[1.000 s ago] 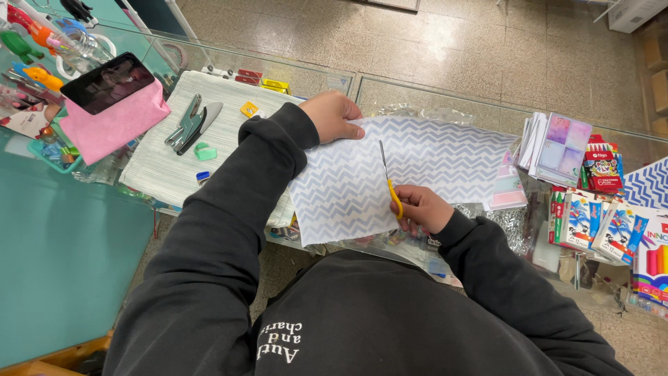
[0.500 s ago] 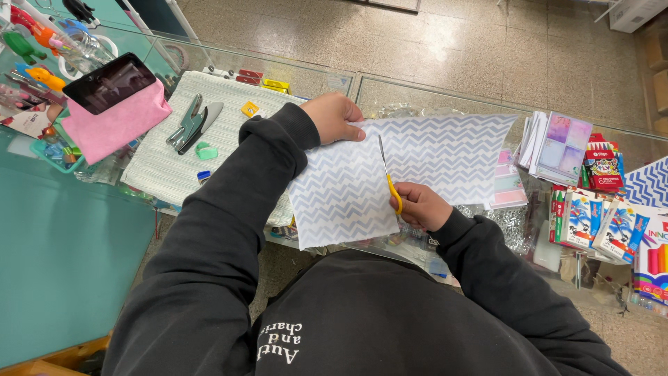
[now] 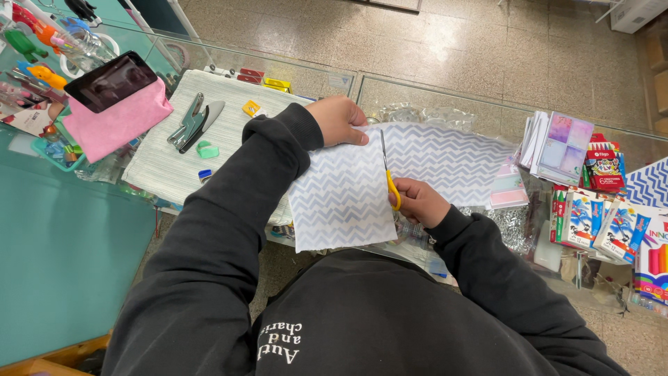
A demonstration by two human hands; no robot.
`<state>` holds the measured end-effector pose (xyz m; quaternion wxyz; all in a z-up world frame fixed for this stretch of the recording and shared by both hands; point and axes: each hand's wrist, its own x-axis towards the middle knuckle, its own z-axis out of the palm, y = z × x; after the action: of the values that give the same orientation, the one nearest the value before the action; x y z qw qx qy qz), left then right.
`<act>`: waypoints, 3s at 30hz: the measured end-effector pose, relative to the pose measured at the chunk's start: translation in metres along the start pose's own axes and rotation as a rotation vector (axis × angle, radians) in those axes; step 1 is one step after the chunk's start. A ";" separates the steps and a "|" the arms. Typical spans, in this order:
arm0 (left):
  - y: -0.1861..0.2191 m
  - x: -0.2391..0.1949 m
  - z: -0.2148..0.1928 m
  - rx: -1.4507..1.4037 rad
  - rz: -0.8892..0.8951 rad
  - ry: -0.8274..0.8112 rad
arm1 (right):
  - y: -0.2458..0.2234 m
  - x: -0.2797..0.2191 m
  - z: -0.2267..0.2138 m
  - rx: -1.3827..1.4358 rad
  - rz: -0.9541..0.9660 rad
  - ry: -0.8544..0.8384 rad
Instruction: The person places a small rectangular item on a sheet of patterned wrapping paper, cuts the paper to size with scissors, then wraps the item by folding and taping the paper edges. The wrapped package is set aside on the counter.
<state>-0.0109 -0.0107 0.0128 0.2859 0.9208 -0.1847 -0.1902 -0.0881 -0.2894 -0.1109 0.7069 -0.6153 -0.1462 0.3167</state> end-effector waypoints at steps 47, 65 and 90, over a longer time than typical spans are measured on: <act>-0.058 -0.051 0.020 0.012 -0.154 0.294 | 0.004 0.014 0.029 -0.076 -0.016 0.327; -0.158 -0.093 0.065 0.307 -0.469 0.355 | 0.001 0.016 0.127 -0.622 -0.102 0.334; -0.041 -0.064 0.112 0.383 -0.135 0.339 | 0.050 -0.046 0.016 -1.634 -0.163 0.655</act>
<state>-0.1077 -0.0012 -0.0815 0.1197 0.9872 -0.1049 -0.0136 -0.1455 -0.3034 -0.1474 0.0729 -0.9757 -0.1602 -0.1303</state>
